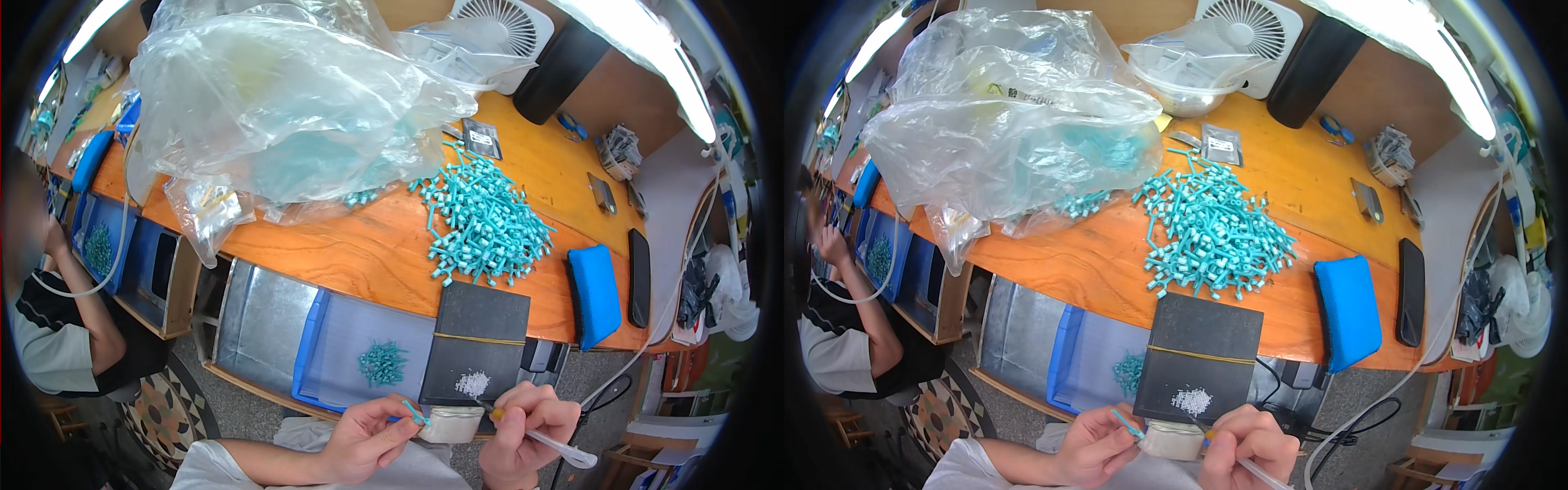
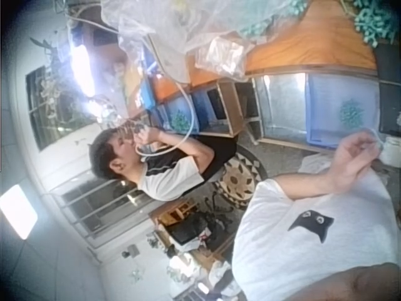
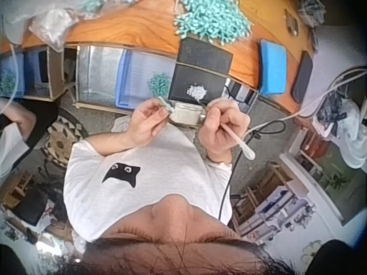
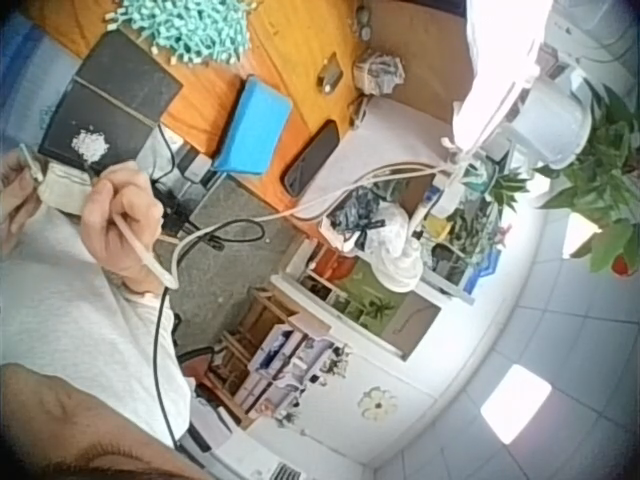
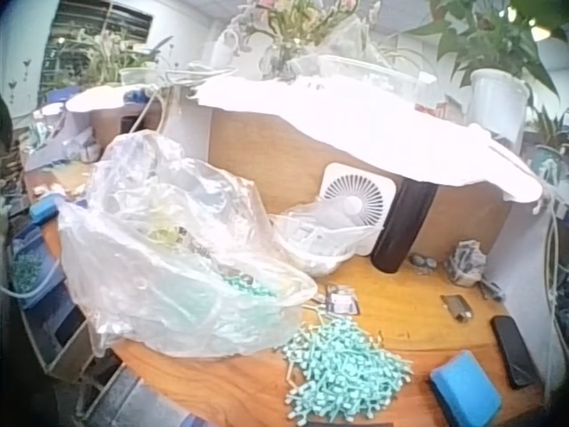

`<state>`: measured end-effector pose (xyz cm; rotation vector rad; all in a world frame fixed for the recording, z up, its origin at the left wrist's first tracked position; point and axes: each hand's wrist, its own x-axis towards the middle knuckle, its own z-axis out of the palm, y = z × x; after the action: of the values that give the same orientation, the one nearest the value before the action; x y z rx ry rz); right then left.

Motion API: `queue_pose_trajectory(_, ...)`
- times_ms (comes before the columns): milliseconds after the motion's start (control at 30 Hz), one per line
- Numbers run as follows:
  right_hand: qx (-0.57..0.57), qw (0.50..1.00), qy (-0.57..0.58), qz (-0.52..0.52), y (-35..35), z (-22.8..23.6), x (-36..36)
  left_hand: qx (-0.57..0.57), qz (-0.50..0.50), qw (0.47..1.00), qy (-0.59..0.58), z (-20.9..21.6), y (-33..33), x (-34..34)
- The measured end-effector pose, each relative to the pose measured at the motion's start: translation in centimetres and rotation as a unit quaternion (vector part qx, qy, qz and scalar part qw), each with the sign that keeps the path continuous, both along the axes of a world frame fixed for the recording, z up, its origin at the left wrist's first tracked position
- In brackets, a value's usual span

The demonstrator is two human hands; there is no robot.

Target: Assembling small blue plastic components with a glue dispenser and small white beads.

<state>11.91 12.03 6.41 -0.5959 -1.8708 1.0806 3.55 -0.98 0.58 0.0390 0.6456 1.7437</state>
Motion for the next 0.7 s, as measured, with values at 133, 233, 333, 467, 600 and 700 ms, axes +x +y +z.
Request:
queue_pose_trajectory(133,-0.07,0.981,0.059,0.169,0.3,1.6,0.7,-0.032,0.063,0.997,0.006,2.0,0.9,0.1)
queue_pose_trajectory(233,-0.045,0.975,0.031,0.216,-0.3,1.7,0.7,-0.029,0.049,0.998,0.016,1.4,0.6,0.2)
queue_pose_trajectory(333,-0.061,0.972,0.031,0.223,-0.6,1.2,0.4,-0.003,0.003,1.0,0.001,0.1,0.0,0.1)
queue_pose_trajectory(467,-0.043,0.977,0.026,0.208,-0.8,1.0,0.1,-0.002,0.004,1.0,0.003,0.2,0.1,0.2)
queue_pose_trajectory(600,-0.039,0.977,0.016,0.209,-0.9,1.0,-0.2,0.001,0.002,1.0,0.006,0.1,0.0,0.0)
queue_pose_trajectory(700,-0.025,0.976,0.021,0.213,-0.8,0.8,-0.2,0.002,0.002,1.0,0.007,0.1,0.0,0.0)
